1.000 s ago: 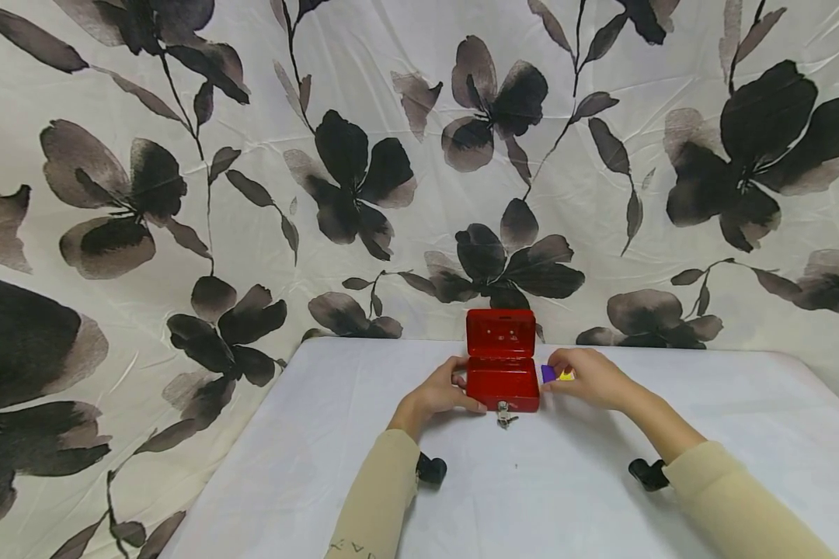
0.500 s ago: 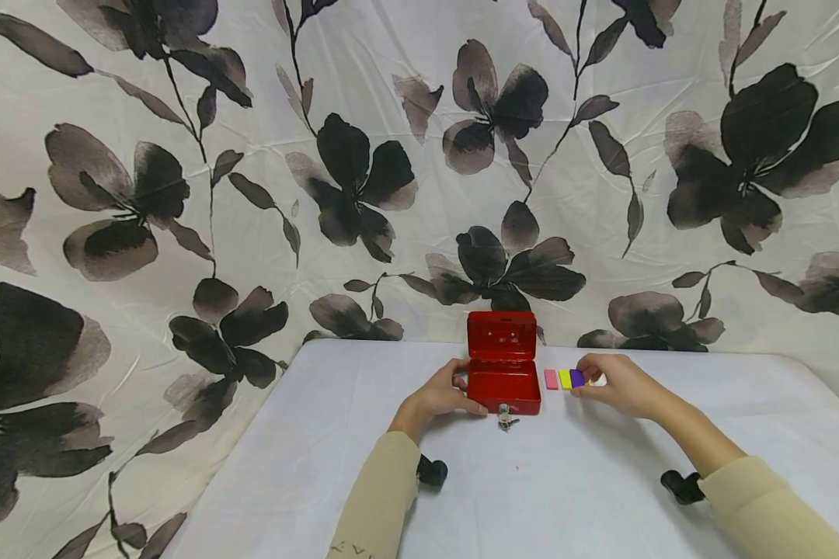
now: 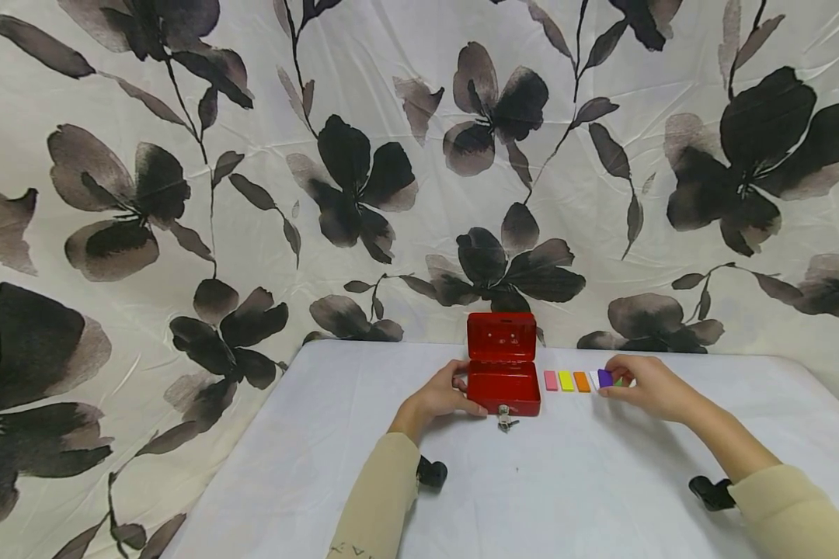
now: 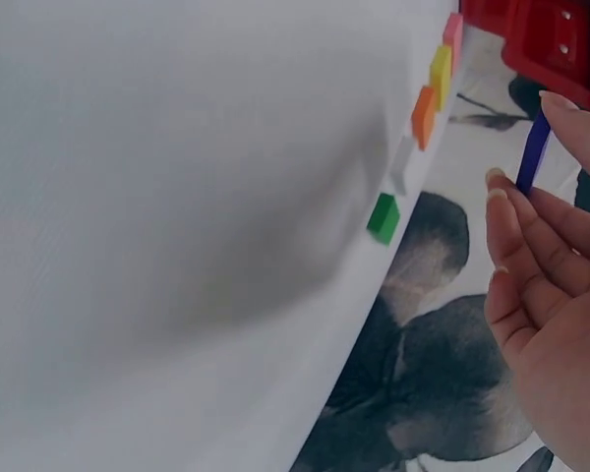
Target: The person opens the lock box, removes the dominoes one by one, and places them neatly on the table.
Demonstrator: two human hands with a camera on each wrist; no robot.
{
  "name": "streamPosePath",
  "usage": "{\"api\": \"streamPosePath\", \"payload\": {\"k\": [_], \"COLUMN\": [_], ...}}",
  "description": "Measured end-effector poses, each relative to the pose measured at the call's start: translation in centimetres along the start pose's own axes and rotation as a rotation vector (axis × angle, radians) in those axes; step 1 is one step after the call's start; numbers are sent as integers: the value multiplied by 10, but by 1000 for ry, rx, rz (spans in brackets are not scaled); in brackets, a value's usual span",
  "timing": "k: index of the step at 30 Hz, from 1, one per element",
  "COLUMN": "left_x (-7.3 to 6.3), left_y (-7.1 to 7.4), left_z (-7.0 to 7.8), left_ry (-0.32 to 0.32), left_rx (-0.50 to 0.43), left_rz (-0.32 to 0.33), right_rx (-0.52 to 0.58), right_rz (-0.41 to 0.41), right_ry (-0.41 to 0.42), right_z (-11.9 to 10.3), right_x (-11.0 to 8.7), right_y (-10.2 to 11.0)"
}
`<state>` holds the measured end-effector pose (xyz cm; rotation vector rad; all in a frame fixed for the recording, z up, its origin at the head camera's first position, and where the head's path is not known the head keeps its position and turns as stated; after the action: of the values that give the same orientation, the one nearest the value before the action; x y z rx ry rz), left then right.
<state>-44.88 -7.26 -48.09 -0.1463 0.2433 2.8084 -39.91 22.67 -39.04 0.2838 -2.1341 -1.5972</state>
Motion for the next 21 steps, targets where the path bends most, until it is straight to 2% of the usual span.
{"api": "streamPosePath", "payload": {"k": [13,21], "left_x": [-1,0], "left_y": [2,0], "left_z": [0,-1], "left_ry": [9,10], "left_rx": [5,-4], "left_rz": [10,5], "right_rx": [-20,-28], "right_rz": [13,-32], "right_ry": [-36,-91], "right_z": [34,61], "right_x": [-8,-9], "right_y": [3,-2]}}
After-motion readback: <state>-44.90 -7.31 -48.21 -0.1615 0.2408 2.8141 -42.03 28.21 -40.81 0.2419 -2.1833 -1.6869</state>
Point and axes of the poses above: each hand's wrist, its own x-axis towards the middle knuckle, its own y-axis out of the back of the hand, z = x × y, the point moved 10 cm from there along x, towards the middle knuckle, and after that the axes turned 14 degrees about -x, right-handed, at the moved point
